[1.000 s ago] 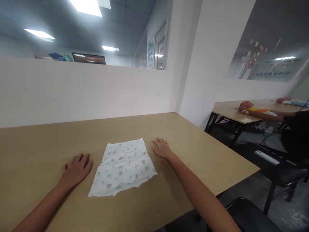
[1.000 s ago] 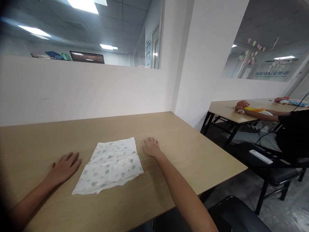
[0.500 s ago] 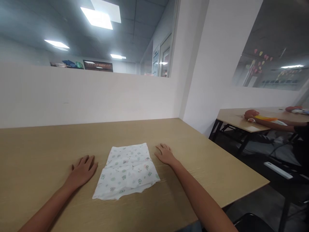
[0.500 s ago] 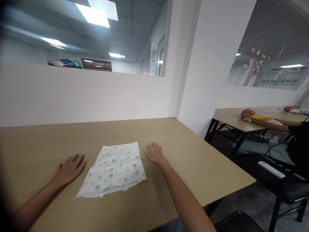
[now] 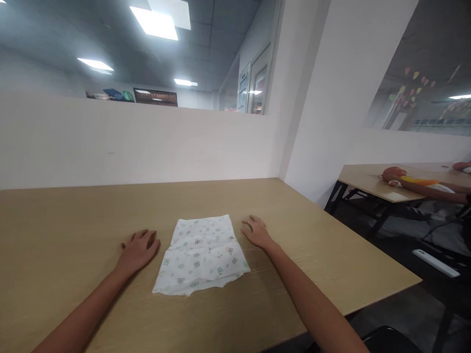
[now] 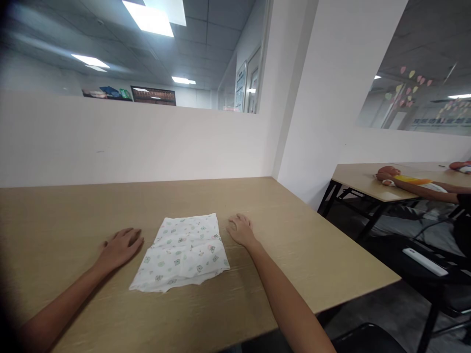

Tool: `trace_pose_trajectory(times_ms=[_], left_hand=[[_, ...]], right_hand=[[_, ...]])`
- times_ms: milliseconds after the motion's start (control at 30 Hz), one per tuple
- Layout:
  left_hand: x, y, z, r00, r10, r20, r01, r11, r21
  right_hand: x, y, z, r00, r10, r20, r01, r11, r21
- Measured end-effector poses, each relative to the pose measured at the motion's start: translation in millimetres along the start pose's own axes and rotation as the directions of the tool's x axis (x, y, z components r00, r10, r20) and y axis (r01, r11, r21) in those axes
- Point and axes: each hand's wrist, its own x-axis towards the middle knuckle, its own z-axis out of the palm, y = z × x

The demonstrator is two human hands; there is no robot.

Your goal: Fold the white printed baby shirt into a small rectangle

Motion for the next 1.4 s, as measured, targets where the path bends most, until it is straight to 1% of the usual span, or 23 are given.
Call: trace_pose_trajectory(times_ms=[100,200,333,400,467,533,633,733,833,900,967,1000,1033,1100,1133,1167,1200,1233,1267,1300,1333,1367,1400], left_hand=[[11,21,-7.0,1.0,-0.001,-0.028,-0.002,0.996,-0.095],[27,50,-9.9,1.0,-0.018,-0.025,0.013,0.984,-0.177],[49,88,-3.9,0.999,-0.034,0.026,0.04,0.962,-0.268],[58,102,1.2,0.999,-0.028,0.037,0.037,0.954,-0.297],[64,111,4.3,0.999,-0.005,0.05,0.022,0.941,-0.337],[68,115,2.5,0.998,0.027,0.055,-0.003,0.92,-0.392],[64,113,-12.3,0.996,0.085,0.011,-0.069,0.868,-0.491],[47,109,-37.8,0.986,0.164,-0.036,-0.154,0.792,-0.591],[15,106,-65.3,0.963,0.268,-0.028,-0.217,0.71,-0.669],[-13,103,-81.4,0.936,0.349,-0.052,-0.296,0.695,-0.656],[-43,98,-95.5,0.887,0.459,-0.051,-0.388,0.682,-0.62],[-56,95,-102.0,0.852,0.522,-0.024,-0.43,0.674,-0.601],[-68,91,-108.1,0.805,0.593,0.026,-0.469,0.662,-0.585],[-85,84,-117.9,0.707,0.699,0.11,-0.526,0.623,-0.578],[-89,82,-120.5,0.674,0.728,0.125,-0.538,0.6,-0.592],[-90,80,-120.9,0.668,0.736,0.113,-0.535,0.579,-0.615],[-89,81,-118.5,0.687,0.722,0.08,-0.52,0.566,-0.639],[-87,82,-113.2,0.727,0.686,0.037,-0.498,0.563,-0.659],[-84,84,-104.9,0.772,0.636,-0.007,-0.476,0.57,-0.67],[-80,87,-94.1,0.815,0.577,-0.046,-0.456,0.591,-0.665],[-77,90,-81.5,0.849,0.523,-0.076,-0.443,0.625,-0.642],[-74,92,-68.0,0.867,0.488,-0.098,-0.443,0.665,-0.601],[-72,93,-54.7,0.883,0.46,-0.096,-0.434,0.718,-0.544]], right_hand=[[12,-15,8,0.999,0.02,-0.041,-0.018,0.998,0.062],[29,-33,20,0.995,0.065,-0.081,-0.056,0.991,0.119],[49,-50,34,0.983,0.14,-0.122,-0.114,0.974,0.198],[56,-55,38,0.985,0.134,-0.113,-0.103,0.963,0.248],[61,-58,39,0.992,0.101,-0.078,-0.071,0.944,0.322],[65,-62,36,0.997,0.061,-0.041,-0.039,0.911,0.411],[65,-68,25,1.0,0.006,-0.021,0.006,0.849,0.529],[52,-75,3,0.998,-0.062,-0.027,0.066,0.784,0.617],[23,-80,-26,0.983,-0.186,0.005,0.136,0.737,0.662],[-5,-83,-47,0.954,-0.297,0.041,0.208,0.753,0.625],[-34,-85,-69,0.921,-0.379,0.087,0.271,0.786,0.555],[-48,-86,-80,0.891,-0.431,0.142,0.305,0.801,0.516],[-61,-87,-91,0.848,-0.477,0.232,0.329,0.816,0.476],[-78,-91,-109,0.743,-0.516,0.426,0.347,0.841,0.415],[-81,-92,-115,0.704,-0.519,0.486,0.345,0.847,0.404],[-82,-94,-118,0.683,-0.523,0.51,0.341,0.846,0.41],[-80,-95,-118,0.686,-0.53,0.498,0.335,0.838,0.43],[-76,-95,-113,0.71,-0.536,0.457,0.331,0.826,0.456],[-70,-95,-104,0.746,-0.536,0.395,0.332,0.814,0.478],[-64,-94,-91,0.795,-0.517,0.318,0.33,0.808,0.489],[-58,-93,-76,0.848,-0.476,0.234,0.326,0.815,0.478],[-53,-90,-59,0.895,-0.423,0.141,0.324,0.834,0.446],[-50,-86,-42,0.922,-0.381,0.064,0.324,0.854,0.406]])
